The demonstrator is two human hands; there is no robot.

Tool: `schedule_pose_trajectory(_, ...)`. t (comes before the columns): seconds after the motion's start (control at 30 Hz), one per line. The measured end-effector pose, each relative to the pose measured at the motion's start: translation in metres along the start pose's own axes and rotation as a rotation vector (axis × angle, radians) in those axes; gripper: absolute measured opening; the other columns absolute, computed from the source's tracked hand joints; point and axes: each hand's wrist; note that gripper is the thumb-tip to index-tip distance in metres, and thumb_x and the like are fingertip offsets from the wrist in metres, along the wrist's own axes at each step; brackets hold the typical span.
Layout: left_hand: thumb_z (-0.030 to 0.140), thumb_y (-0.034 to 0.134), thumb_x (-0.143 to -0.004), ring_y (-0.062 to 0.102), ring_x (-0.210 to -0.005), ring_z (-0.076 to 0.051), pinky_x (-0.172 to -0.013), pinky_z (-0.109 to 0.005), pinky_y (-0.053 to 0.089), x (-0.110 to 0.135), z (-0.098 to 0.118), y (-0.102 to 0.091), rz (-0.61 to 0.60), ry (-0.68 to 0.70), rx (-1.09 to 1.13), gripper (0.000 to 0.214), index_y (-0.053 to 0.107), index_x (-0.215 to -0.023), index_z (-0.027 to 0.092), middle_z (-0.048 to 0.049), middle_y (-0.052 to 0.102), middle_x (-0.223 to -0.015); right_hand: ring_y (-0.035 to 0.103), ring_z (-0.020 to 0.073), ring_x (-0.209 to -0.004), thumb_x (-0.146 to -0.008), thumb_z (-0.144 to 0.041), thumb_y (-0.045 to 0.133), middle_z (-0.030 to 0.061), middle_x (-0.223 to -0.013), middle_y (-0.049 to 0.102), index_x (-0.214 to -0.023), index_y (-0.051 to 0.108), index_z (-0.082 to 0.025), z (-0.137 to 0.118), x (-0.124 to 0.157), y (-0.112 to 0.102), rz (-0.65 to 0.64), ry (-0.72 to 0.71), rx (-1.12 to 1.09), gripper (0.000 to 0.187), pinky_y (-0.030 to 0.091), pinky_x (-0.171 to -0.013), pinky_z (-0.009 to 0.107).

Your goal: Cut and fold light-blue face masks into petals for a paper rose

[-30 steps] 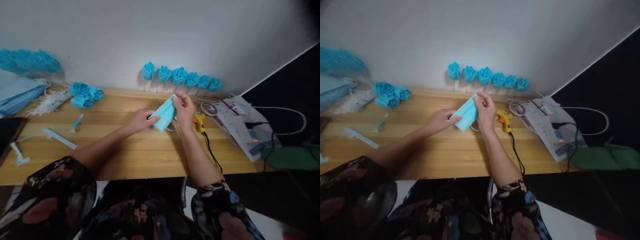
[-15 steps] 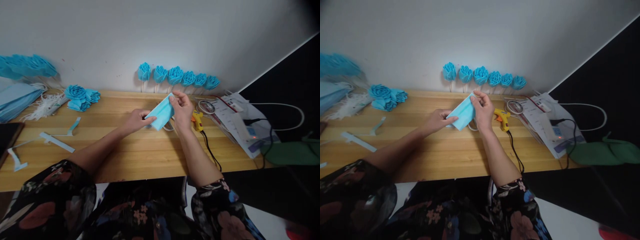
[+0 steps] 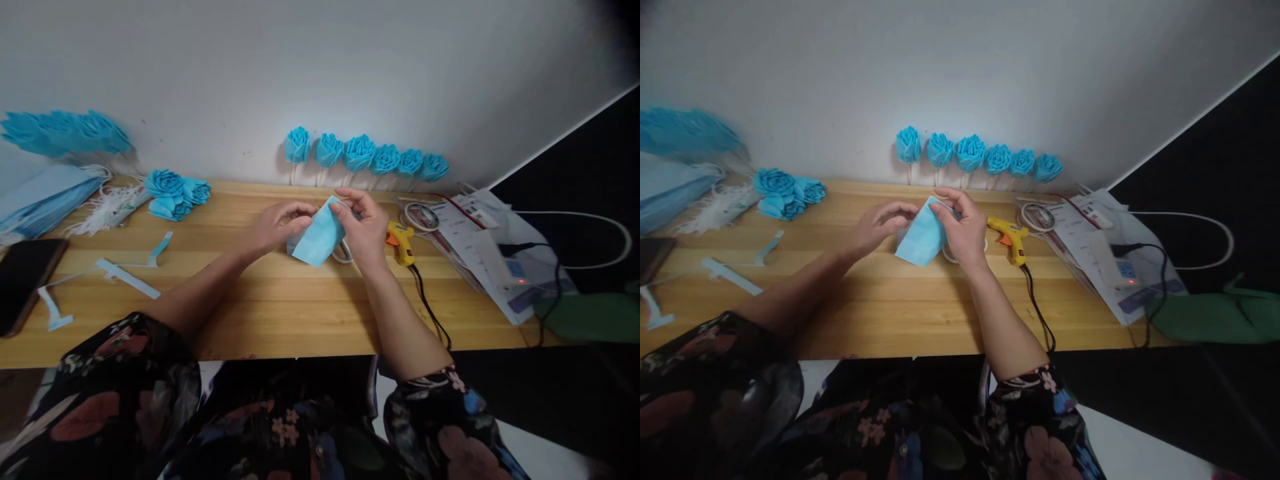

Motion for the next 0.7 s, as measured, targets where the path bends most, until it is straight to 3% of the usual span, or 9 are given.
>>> schedule_pose_trajectory(0.17, 0.05, 0.066, -0.087, 0.068, -0.1, -0.021, -0.092, -0.033, 0.051, -0.001, 0.009, 0.004, 0.029, 0.033, -0.075, 0.034, 0.072, -0.099, 0.019, -0.0071, 0.075, -0.105, 0.072, 0.0183, -0.081, -0.084, -0.036, 0.074, -0.0003, -0.087, 0.076, -0.105, 0.072, -0.027, -0.006, 0.009, 0.006, 0.005, -0.105, 0.066, 0.023, 0.06, -0.078, 0.036)
schedule_pose_trajectory(0.3, 0.042, 0.068, -0.086, 0.065, -0.086, -0.018, -0.08, -0.03, 0.05, -0.003, 0.014, 0.012, 0.028, -0.049, -0.103, 0.025, 0.067, -0.086, 0.017, -0.0037, 0.073, -0.088, 0.073, 0.019, -0.084, -0.087, -0.039, 0.071, -0.0007, -0.089, 0.075, -0.112, 0.071, -0.029, -0.003, 0.014, 0.008, -0.01, -0.144, 0.137, 0.027, 0.06, -0.083, 0.039)
schedule_pose_trajectory(0.43, 0.035, 0.068, -0.086, 0.061, -0.071, -0.014, -0.065, -0.026, 0.046, -0.005, 0.013, 0.019, 0.049, -0.159, 0.067, 0.019, 0.063, -0.08, 0.017, 0.0, 0.066, -0.075, 0.073, 0.0211, -0.091, -0.089, -0.043, 0.07, 0.0004, -0.094, 0.075, -0.116, 0.07, -0.03, -0.002, 0.016, 0.007, -0.046, -0.206, 0.176, 0.03, 0.059, -0.09, 0.042)
schedule_pose_trajectory(0.53, 0.037, 0.071, -0.086, 0.059, -0.067, -0.013, -0.062, -0.025, 0.046, -0.007, 0.011, 0.021, 0.078, -0.19, 0.255, 0.021, 0.062, -0.081, 0.018, 0.001, 0.065, -0.073, 0.071, 0.0247, -0.107, -0.087, -0.049, 0.072, 0.0038, -0.11, 0.074, -0.132, 0.061, -0.033, -0.007, 0.015, 0.007, -0.06, -0.182, 0.132, 0.049, 0.058, -0.095, 0.044)
schedule_pose_trajectory(0.63, 0.043, 0.075, -0.084, 0.063, -0.07, -0.014, -0.064, -0.026, 0.05, -0.01, 0.006, 0.019, 0.196, -0.167, 0.427, 0.028, 0.062, -0.084, 0.019, -0.0005, 0.068, -0.078, 0.065, 0.0279, -0.122, -0.084, -0.058, 0.073, 0.0074, -0.128, 0.068, -0.151, 0.042, -0.038, -0.012, 0.012, 0.01, -0.088, -0.056, 0.034, 0.076, 0.058, -0.096, 0.044)
schedule_pose_trajectory(0.7, 0.047, 0.077, -0.083, 0.065, -0.073, -0.015, -0.067, -0.027, 0.052, -0.012, 0.003, 0.016, 0.279, -0.143, 0.496, 0.033, 0.062, -0.086, 0.019, -0.0015, 0.07, -0.08, 0.064, 0.0285, -0.124, -0.084, -0.062, 0.07, 0.0085, -0.131, 0.066, -0.156, 0.033, -0.038, -0.012, 0.011, 0.014, -0.123, 0.038, -0.041, 0.084, 0.059, -0.096, 0.046)
Point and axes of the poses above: each hand's wrist, its own x-axis away from the middle knuckle, its own y-axis out of the palm, z = x × y
